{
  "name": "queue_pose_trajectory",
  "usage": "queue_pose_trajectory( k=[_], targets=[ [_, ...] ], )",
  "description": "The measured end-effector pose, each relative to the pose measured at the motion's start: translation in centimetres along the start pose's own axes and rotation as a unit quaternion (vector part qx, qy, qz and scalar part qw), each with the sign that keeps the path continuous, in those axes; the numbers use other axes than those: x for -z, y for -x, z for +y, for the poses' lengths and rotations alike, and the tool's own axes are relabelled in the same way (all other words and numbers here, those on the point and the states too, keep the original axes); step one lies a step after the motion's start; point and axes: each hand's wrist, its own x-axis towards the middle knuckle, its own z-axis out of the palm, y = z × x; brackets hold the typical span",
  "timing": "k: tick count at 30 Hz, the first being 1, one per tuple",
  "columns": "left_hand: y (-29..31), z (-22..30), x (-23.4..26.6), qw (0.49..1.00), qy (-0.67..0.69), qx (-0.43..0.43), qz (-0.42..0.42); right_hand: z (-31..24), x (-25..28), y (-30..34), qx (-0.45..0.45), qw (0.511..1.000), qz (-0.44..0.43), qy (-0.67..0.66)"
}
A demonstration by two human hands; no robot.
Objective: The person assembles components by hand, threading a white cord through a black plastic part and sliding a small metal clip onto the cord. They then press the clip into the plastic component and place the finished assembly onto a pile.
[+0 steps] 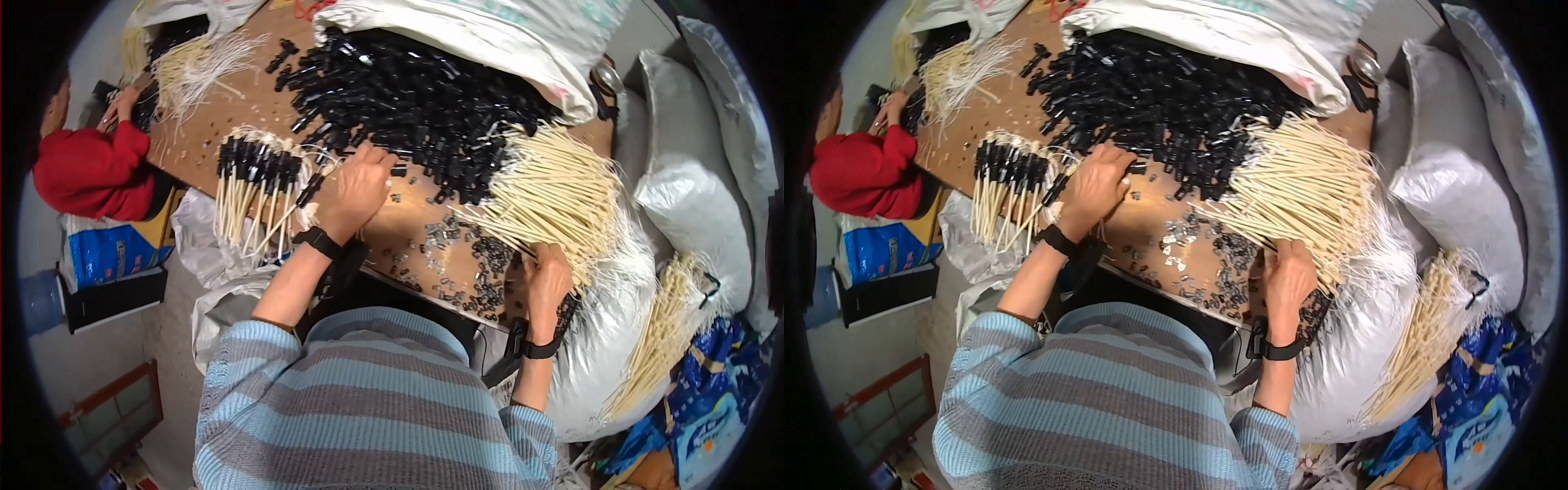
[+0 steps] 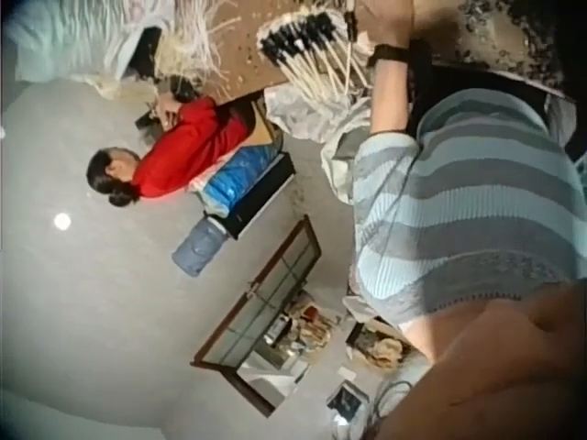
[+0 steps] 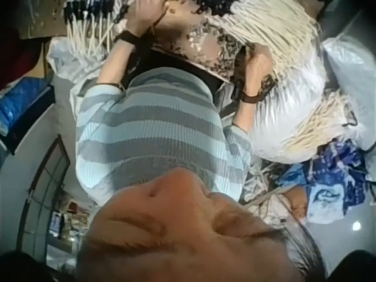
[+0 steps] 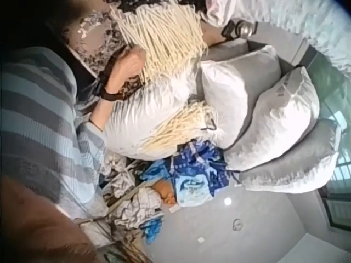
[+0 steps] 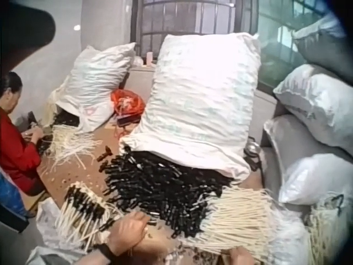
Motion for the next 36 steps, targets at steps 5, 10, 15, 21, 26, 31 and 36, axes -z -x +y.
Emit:
queue_pose_trajectory(
  k=[5,10,15,21,26,31,36],
  targets=[
    [0.2,0.1,-1.5,0.999,0.012,-0.006,-0.029,2.9,-2.0,1.7,0.044,0.997,-0.067,-0.011],
    [1.5,1.8,-1.2,0.952,0.297,0.029,-0.068,2.2,-1.9,0.9,0.018,1.0,-0.011,0.019],
    [2.5,3.0,-1.3,0.892,0.425,0.062,-0.142,0.7,-1.1,-0.1,0.116,0.991,0.018,-0.067],
    [2.5,3.3,-0.8,0.864,0.472,0.052,-0.164,-2.7,-1.0,0.4,0.152,0.959,0.005,-0.238],
    [2.4,3.8,0.0,0.91,0.381,-0.008,-0.165,-4.3,-1.6,1.1,0.154,0.964,-0.012,-0.216],
    [3.6,5.7,-2.0,0.951,0.262,-0.113,-0.116,-6.1,-1.6,1.0,0.219,0.967,-0.037,-0.129],
    [2.8,4.4,-0.3,0.969,0.207,-0.136,-0.01,-3.3,-0.6,0.7,0.026,0.99,-0.129,-0.048]
  ],
)
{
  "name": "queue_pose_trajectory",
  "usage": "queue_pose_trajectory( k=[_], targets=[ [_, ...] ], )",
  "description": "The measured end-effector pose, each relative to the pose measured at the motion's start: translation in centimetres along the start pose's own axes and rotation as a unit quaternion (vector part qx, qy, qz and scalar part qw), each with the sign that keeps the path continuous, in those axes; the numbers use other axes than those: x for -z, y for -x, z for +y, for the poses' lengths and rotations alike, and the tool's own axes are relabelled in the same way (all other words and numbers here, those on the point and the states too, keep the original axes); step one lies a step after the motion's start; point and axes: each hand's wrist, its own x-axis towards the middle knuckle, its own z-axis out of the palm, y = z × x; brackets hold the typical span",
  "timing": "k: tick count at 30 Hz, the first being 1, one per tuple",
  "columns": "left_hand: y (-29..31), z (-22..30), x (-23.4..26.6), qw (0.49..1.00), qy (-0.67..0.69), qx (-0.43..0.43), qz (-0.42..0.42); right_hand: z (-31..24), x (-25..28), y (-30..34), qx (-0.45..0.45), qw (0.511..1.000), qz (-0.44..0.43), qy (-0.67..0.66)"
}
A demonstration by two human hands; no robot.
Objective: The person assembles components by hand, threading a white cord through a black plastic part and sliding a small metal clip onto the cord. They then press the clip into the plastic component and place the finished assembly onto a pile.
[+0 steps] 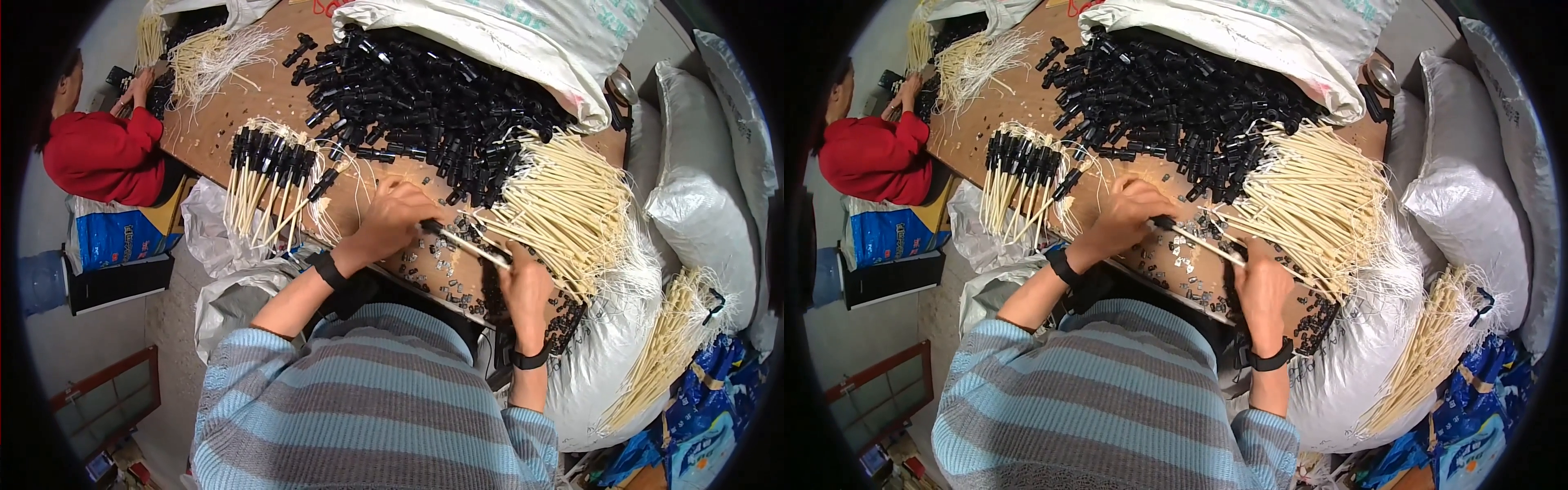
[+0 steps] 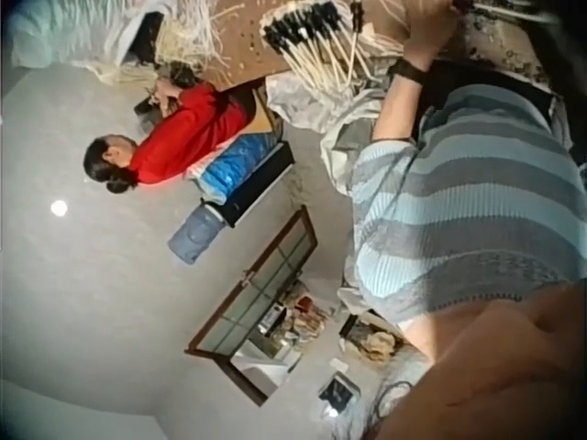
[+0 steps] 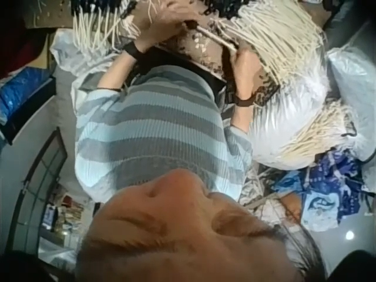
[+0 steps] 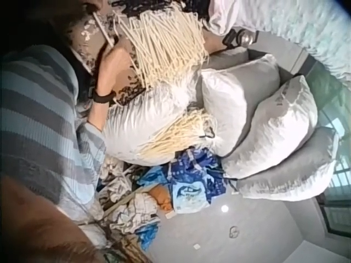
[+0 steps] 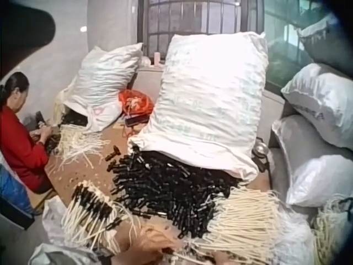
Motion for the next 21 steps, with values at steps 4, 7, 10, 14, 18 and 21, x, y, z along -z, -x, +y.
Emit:
queue_pose_trajectory(
  k=[4,7,10,14,18,21],
  targets=[
    [-0.7,4.9,-0.7,0.991,-0.038,-0.105,-0.078,-2.9,-1.5,-0.9,0.16,0.965,0.125,-0.168],
    [1.3,1.1,-1.0,0.993,-0.091,-0.002,-0.075,-1.3,-1.9,-1.4,0.119,0.858,0.118,-0.486],
    [1.5,-0.2,0.9,0.974,-0.013,0.216,-0.073,1.4,0.1,-0.6,0.06,0.603,-0.04,-0.794],
    [0.4,1.8,-0.8,0.867,0.388,0.31,-0.041,-4.4,-2.1,-0.7,0.202,0.944,0.004,-0.26],
    [0.3,1.9,0.4,0.936,0.2,0.278,-0.082,-5.4,-2.6,-0.2,0.153,0.944,0.031,-0.291],
    [0.5,2.4,0.3,0.948,0.167,0.252,-0.096,-5.3,-2.8,0.0,0.135,0.944,0.043,-0.299]
  ],
)
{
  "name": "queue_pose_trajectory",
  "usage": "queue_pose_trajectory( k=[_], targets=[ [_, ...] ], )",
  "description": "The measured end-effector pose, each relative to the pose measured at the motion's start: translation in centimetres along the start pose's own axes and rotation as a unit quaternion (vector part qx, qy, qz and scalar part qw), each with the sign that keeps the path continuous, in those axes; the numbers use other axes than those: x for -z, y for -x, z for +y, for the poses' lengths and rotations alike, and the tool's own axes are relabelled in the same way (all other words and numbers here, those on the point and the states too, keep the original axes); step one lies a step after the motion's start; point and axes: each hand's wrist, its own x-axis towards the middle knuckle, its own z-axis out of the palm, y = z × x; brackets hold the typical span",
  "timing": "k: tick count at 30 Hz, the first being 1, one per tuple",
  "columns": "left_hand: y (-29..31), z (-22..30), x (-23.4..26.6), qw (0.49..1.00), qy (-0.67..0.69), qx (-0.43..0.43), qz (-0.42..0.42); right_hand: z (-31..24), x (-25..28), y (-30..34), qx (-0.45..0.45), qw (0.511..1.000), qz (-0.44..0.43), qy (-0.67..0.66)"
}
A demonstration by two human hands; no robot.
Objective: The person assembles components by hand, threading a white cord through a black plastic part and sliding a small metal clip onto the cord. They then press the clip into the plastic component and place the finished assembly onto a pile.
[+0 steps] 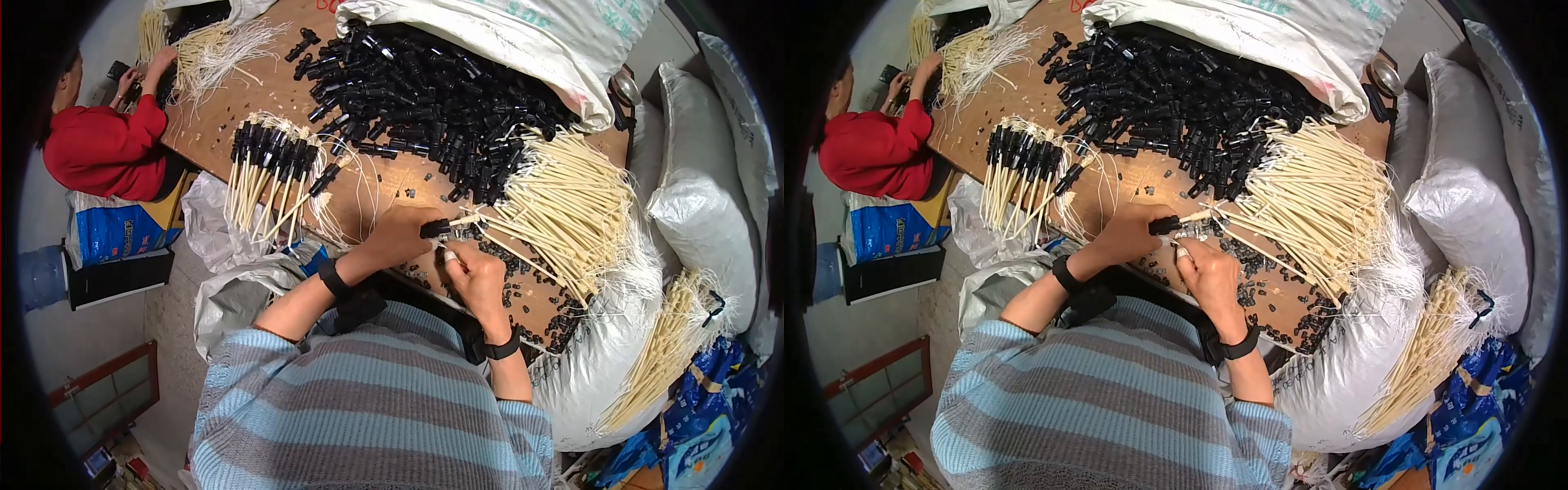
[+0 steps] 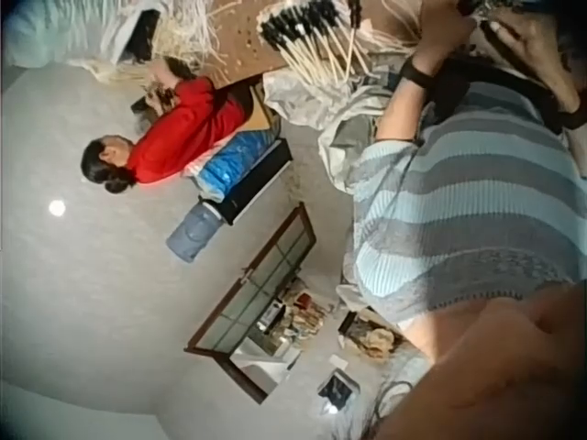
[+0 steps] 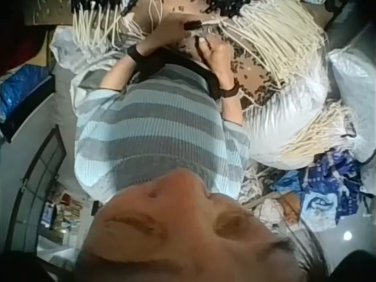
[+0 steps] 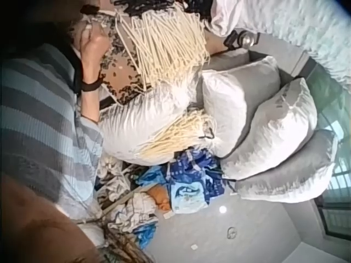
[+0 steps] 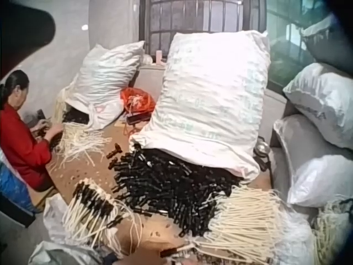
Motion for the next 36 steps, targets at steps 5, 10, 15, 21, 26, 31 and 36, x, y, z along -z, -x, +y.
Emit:
queue_pose_trajectory(
  k=[5,10,15,21,26,31,36],
  targets=[
    [0.4,-1.4,-0.1,0.986,-0.145,-0.065,0.045,-0.2,0.4,-0.4,0.007,0.996,0.072,0.043],
    [0.4,-0.7,-0.2,0.986,-0.148,-0.072,0.029,0.0,0.2,-0.5,0.004,0.996,0.062,0.058],
    [0.4,0.1,-0.2,0.983,-0.156,-0.091,0.006,0.0,0.0,-0.5,0.004,0.998,0.025,0.062],
    [-0.1,0.3,-1.0,0.997,0.027,-0.038,0.065,0.2,-0.1,-0.1,0.011,0.996,0.036,0.081],
    [-0.3,0.4,-0.7,1.0,0.017,0.0,-0.004,0.3,0.2,-0.1,0.009,1.0,0.026,0.011],
    [0.0,-0.9,-0.7,0.985,-0.132,-0.095,0.053,-0.1,0.6,-0.2,-0.013,0.997,0.079,0.021],
    [0.2,-0.3,-0.5,0.982,-0.166,-0.079,0.036,0.3,0.3,-0.4,-0.003,0.996,0.085,0.031]
  ],
)
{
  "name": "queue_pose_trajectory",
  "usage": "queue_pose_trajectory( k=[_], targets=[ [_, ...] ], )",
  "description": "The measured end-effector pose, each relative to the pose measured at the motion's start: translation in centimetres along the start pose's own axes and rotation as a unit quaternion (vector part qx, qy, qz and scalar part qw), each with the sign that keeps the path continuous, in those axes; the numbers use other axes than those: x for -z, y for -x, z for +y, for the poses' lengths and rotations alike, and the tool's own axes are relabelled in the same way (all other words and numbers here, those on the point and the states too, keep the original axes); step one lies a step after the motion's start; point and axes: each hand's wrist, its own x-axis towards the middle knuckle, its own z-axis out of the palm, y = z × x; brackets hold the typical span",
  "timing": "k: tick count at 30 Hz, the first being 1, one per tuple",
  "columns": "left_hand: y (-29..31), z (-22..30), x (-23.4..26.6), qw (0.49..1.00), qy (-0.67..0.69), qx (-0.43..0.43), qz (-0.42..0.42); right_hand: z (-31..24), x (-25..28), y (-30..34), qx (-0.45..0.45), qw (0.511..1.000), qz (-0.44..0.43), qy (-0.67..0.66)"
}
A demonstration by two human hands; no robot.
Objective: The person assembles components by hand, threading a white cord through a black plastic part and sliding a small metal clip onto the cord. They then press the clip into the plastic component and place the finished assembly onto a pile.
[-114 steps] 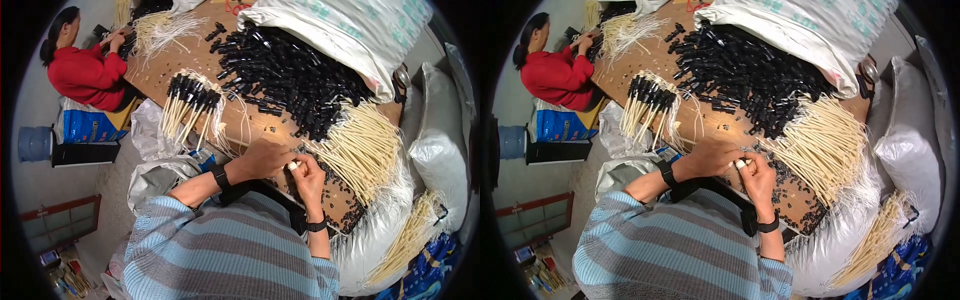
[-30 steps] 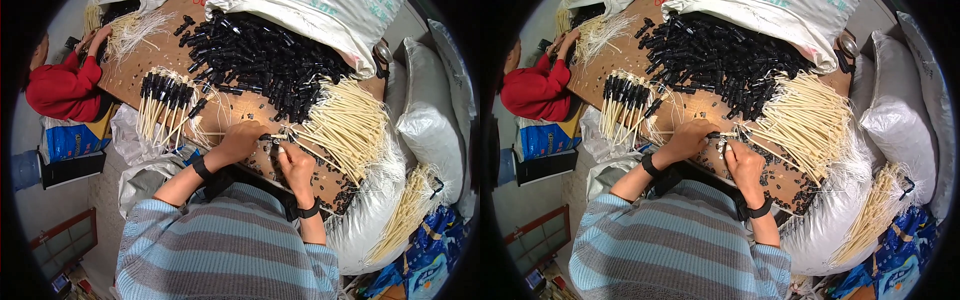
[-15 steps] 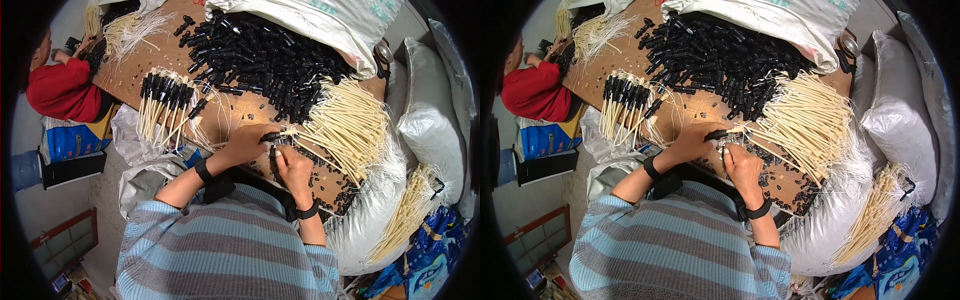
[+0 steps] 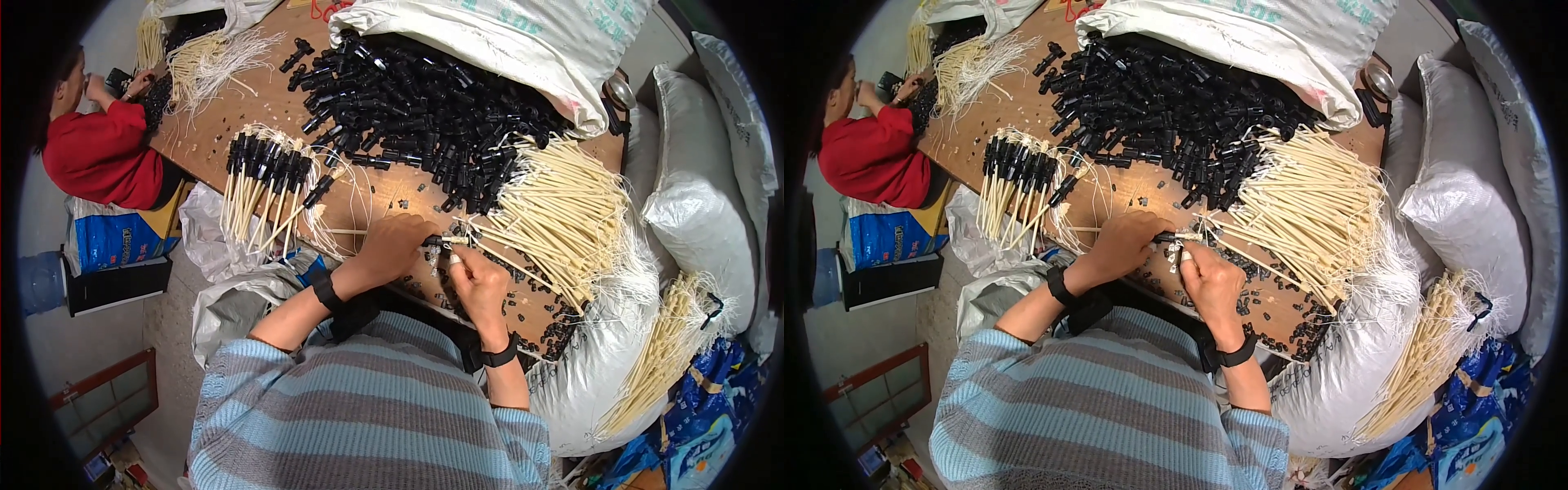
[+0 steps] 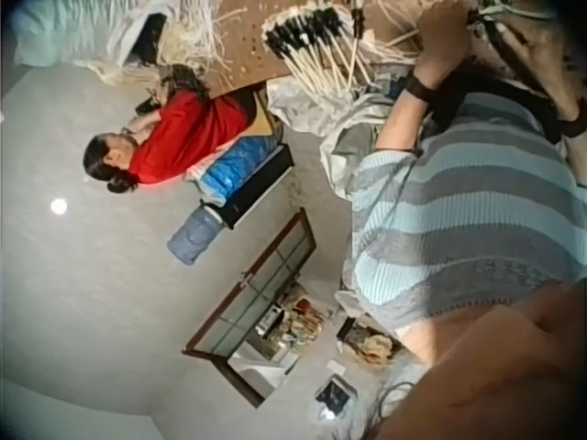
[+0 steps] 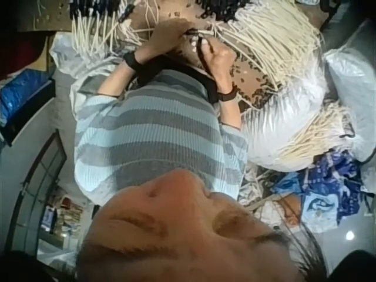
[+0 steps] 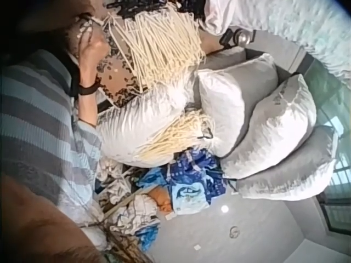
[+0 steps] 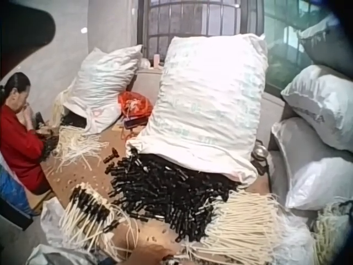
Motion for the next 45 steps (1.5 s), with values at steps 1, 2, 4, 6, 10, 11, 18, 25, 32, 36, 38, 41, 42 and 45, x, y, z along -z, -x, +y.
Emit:
queue_pose_trajectory(
  k=[1,2,4,6,10,11,18,25,32,36,38,41,42,45],
  targets=[
    [0.0,0.1,0.0,1.0,0.0,0.001,0.0,0.0,-0.1,0.0,0.003,1.0,-0.003,0.0],
    [0.1,0.2,0.0,1.0,-0.001,-0.008,-0.003,0.0,-0.1,0.0,0.006,1.0,-0.007,0.0],
    [0.1,0.1,0.0,1.0,-0.002,-0.017,-0.005,0.0,-0.3,0.1,-0.002,1.0,-0.014,-0.01],
    [0.2,-0.1,-0.4,0.999,0.026,-0.04,-0.023,0.0,-0.3,0.2,-0.011,1.0,-0.021,-0.019],
    [0.3,-0.3,-0.6,0.998,0.008,-0.032,-0.051,-0.4,-0.1,0.1,-0.052,0.997,-0.054,-0.029],
    [0.4,-0.2,-0.7,0.998,0.011,-0.043,-0.033,-0.5,0.0,0.1,-0.071,0.995,-0.054,-0.038],
    [-0.2,0.0,0.4,0.984,0.124,-0.008,-0.128,-0.3,0.9,-0.6,0.04,0.982,-0.177,-0.059],
    [0.6,-0.3,-0.3,0.958,0.285,0.023,0.02,0.6,0.3,-0.2,0.036,0.988,-0.148,-0.01],
    [0.8,-0.2,-0.5,0.969,0.132,-0.177,0.112,0.3,0.1,0.7,0.011,0.977,-0.122,-0.177],
    [1.2,-0.2,-0.7,0.962,0.16,-0.198,0.096,0.2,-0.3,1.1,-0.027,0.982,-0.162,-0.09],
    [0.7,-0.4,0.3,0.962,0.187,-0.186,0.074,0.1,-0.2,1.0,-0.092,0.951,-0.178,-0.236],
    [0.4,-0.5,0.7,0.957,0.228,-0.176,0.031,-0.6,0.3,0.0,-0.029,0.964,-0.175,-0.199],
    [0.3,-0.5,0.8,0.953,0.242,-0.182,0.009,-0.4,0.3,0.0,-0.028,0.964,-0.173,-0.201],
    [0.4,-0.9,0.7,0.951,0.276,-0.137,0.003,-0.1,0.3,0.3,-0.06,0.95,-0.19,-0.24]
  ],
)
